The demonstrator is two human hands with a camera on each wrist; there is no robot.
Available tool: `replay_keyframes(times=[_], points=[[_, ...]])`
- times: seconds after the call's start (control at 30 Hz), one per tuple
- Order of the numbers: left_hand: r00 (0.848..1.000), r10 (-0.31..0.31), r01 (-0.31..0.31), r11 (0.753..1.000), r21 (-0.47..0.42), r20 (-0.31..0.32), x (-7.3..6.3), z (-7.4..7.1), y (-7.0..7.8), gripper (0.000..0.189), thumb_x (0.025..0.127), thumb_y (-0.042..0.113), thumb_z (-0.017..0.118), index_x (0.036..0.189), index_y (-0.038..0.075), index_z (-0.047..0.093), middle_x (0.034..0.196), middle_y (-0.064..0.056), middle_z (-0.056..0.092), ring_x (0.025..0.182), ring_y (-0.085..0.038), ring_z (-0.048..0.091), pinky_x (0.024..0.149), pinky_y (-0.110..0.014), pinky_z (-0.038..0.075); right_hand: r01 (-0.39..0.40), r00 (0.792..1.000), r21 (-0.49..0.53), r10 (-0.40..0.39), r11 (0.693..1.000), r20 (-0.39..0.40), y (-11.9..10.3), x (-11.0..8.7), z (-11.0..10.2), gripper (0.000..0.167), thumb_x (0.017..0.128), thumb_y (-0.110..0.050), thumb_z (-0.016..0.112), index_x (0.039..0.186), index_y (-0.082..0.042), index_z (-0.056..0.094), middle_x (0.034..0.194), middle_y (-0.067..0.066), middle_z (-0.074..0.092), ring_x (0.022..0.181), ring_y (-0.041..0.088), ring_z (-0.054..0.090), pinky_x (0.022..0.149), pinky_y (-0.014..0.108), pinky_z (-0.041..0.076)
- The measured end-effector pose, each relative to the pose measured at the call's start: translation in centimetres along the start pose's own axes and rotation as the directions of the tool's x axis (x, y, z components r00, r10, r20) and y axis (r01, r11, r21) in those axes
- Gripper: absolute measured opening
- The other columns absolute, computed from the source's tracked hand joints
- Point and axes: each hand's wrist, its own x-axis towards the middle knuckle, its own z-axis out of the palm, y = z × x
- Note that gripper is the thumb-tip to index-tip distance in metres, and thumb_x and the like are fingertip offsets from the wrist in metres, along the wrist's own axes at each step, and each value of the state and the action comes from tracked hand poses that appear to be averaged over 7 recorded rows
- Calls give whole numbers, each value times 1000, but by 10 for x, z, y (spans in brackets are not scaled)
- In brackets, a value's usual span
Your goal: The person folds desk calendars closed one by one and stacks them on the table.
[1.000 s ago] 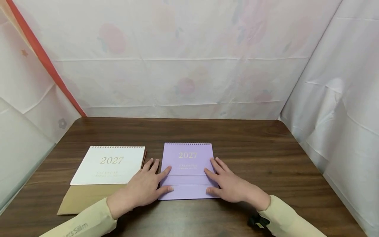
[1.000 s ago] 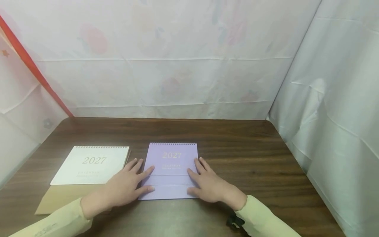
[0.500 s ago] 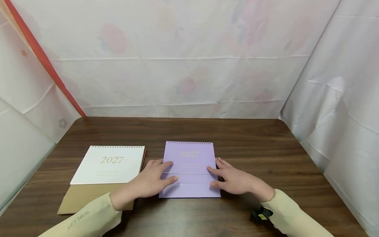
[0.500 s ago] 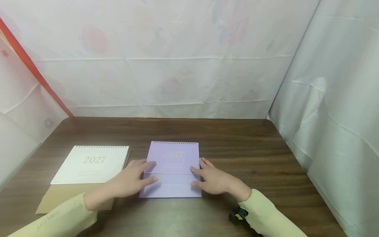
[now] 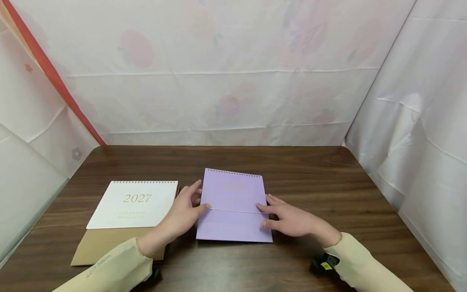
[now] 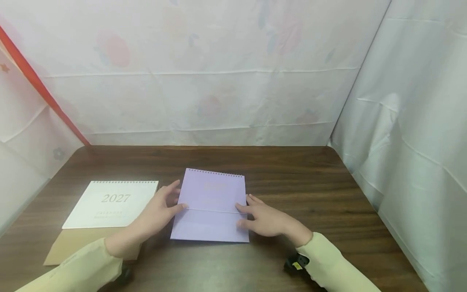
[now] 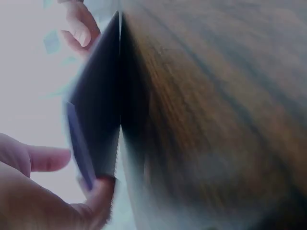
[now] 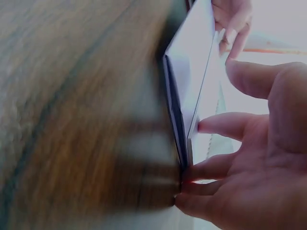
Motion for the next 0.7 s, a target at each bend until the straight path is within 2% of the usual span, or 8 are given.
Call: replay_keyframes(times=[0.07,0.2,0.33,0.4,0.47,0.57,0.63,0.7], points=[[1000,11,-12,998,-63,-9,1,1,1,72,91,2,69,152,-6,32,130,-21,48,113,-35,63,85,-37,55,9,1000,38,-8,999,-16,3,-1,-2,62,101,-46,56,148,-6,48,159,27,21,148,39,15,114,57,22],[1000,15,-17,991,-136,-16,1,1,0,66,90,-3,68,148,-8,37,132,-22,44,109,-35,65,80,-31,56,-5,999,119,9,993,-37,7,-1,-3,62,100,-44,57,146,-3,49,159,20,27,148,36,20,115,55,22],[999,-36,39,970,-241,15,-1,-4,-7,63,90,-4,67,148,-7,40,137,-22,39,108,-32,66,76,-30,56,-15,999,231,25,973,-41,8,-1,-1,60,100,-39,59,146,-1,49,159,14,31,147,33,23,115,55,22],[997,-65,75,947,-312,42,-3,-9,-11,63,91,-5,65,148,-6,39,141,-22,38,106,-29,66,75,-31,56,-13,999,340,25,940,-31,7,-1,0,58,101,-35,58,146,-1,47,159,13,31,148,32,21,115,54,21],[994,-89,109,919,-379,68,-5,-14,-14,62,91,-6,63,149,-5,38,143,-24,40,102,-26,67,77,-32,56,-4,1000,476,13,879,-16,7,-1,0,56,102,-28,57,148,0,44,159,13,30,148,31,18,116,53,18],[988,-126,154,874,-460,91,-9,-23,-17,63,91,-6,61,150,-3,38,144,-24,43,94,-20,67,80,-31,55,9,1000,672,-20,740,9,5,0,-2,57,103,-22,55,151,3,37,160,15,27,149,31,13,116,52,17],[985,-148,175,846,-503,94,-12,-27,-19,64,90,-6,62,150,-1,39,144,-21,44,92,-17,66,83,-29,54,21,998,757,-55,653,20,3,0,-3,58,103,-19,53,152,6,33,161,17,23,149,31,13,116,51,21],[984,-155,178,830,-528,88,-14,-31,-20,65,90,-5,62,151,0,39,148,-18,39,94,-15,64,84,-28,54,31,996,812,-84,582,22,1,1,-3,59,103,-16,52,151,8,30,163,18,18,148,34,17,114,50,28]])
